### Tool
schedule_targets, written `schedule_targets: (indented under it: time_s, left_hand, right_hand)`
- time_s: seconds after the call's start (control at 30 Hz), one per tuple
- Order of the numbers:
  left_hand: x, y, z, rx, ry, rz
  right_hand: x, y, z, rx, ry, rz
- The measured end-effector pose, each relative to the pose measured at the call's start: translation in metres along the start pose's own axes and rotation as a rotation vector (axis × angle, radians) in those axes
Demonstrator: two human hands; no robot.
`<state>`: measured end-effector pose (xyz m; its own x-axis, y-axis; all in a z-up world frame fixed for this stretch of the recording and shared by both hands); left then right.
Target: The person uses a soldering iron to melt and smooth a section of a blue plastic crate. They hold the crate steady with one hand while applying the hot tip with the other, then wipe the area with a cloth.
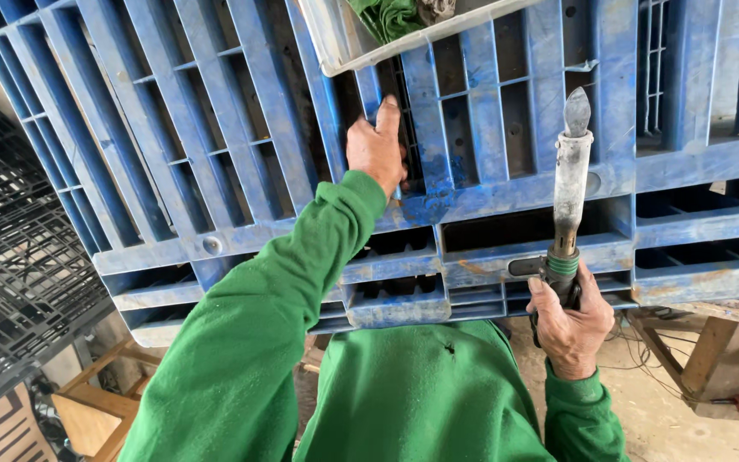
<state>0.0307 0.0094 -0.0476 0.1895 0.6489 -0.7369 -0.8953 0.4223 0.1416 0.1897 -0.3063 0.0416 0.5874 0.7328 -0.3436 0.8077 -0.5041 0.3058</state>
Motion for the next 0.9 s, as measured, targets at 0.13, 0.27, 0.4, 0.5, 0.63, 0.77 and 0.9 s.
schedule_targets:
  time_s: [0.13, 0.27, 0.4, 0.5, 0.63, 0.77, 0.9]
  left_hand:
    - [0.000, 0.001, 0.003, 0.060, -0.081, 0.028]
    - [0.000, -0.001, -0.002, 0.087, -0.062, 0.044]
    - [0.008, 0.005, -0.003, 0.105, -0.045, 0.063]
    - [0.007, 0.000, -0.007, 0.072, -0.041, 0.021]
    - [-0.003, 0.004, 0.000, -0.012, -0.084, -0.039]
    - [0.001, 0.001, -0.004, -0.063, -0.105, -0.075]
    - [0.015, 0.003, -0.018, -0.078, -0.084, -0.079]
  right_hand:
    - [0.000, 0.000, -0.003, -0.004, 0.029, -0.051]
    - [-0.004, 0.002, -0.007, 0.011, 0.047, -0.046]
    - [-0.002, -0.004, -0.006, 0.013, 0.063, -0.056]
    - [-0.005, -0.001, -0.006, 0.029, 0.077, -0.069]
    - [-0.010, -0.003, -0.010, 0.048, 0.072, -0.077]
    - [-0.012, -0.002, -0.010, -0.003, 0.078, -0.062]
    - [-0.009, -0.005, -0.005, 0.029, 0.071, -0.066]
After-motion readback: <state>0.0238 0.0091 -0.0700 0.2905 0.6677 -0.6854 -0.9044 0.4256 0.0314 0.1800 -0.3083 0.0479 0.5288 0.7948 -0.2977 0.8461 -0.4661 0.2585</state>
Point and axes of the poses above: each hand's wrist, its own x-axis towards the middle knuckle, its own y-axis out of the back of the hand, z = x × y, the point moved 7 cm from there along x, towards the middle knuckle, and after that the axes turned 12 degrees about -z, right-handed, at the moved point
